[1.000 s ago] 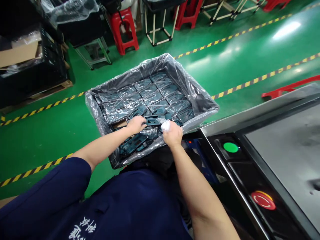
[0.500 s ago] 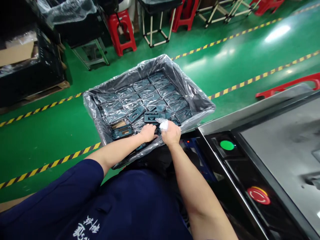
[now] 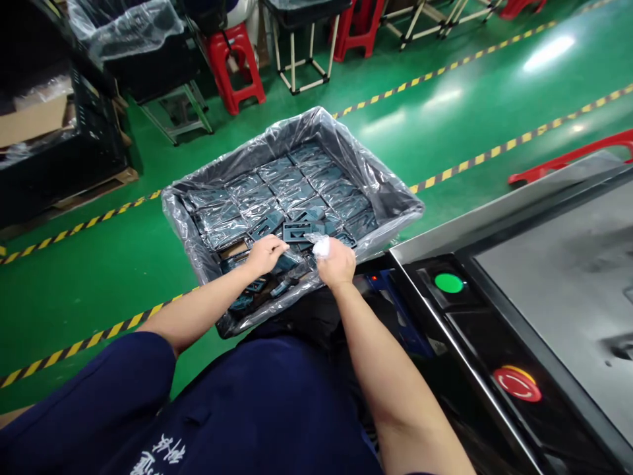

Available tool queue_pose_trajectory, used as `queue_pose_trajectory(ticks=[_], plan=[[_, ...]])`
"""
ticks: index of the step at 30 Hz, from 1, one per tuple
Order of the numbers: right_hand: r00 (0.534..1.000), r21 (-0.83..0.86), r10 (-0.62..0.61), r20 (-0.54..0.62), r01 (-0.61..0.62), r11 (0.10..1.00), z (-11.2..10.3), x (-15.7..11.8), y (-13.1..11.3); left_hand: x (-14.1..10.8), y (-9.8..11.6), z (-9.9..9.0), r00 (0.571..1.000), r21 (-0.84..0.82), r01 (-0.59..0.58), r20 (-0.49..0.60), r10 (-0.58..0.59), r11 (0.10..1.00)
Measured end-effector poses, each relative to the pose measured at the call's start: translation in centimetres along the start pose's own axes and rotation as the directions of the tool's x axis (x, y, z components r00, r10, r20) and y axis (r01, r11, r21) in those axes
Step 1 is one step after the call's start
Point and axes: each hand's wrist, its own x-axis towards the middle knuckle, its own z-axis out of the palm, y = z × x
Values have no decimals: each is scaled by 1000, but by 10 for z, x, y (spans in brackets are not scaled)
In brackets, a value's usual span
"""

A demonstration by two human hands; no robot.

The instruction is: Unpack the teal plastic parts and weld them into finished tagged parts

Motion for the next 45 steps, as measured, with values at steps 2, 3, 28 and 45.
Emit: queue_pose_trajectory(ticks=[2,3,28,45], plan=[[1000,44,27,-8,-27,999,0,0,0,-7,8,-19,995,-4,-84,-52,84,996],[999,82,53,-8,-52,995,-1,0,1,-11,12,-27,987,34,-140,-75,142,990],[821,867,-279,499,-476,148,-48,-20,-57,-16,59,16,917,14,-258,-311,250,966],[964,310,267,9,-257,915,-12,6,3,3,-13,10,831,708,-379,544,-118,596]])
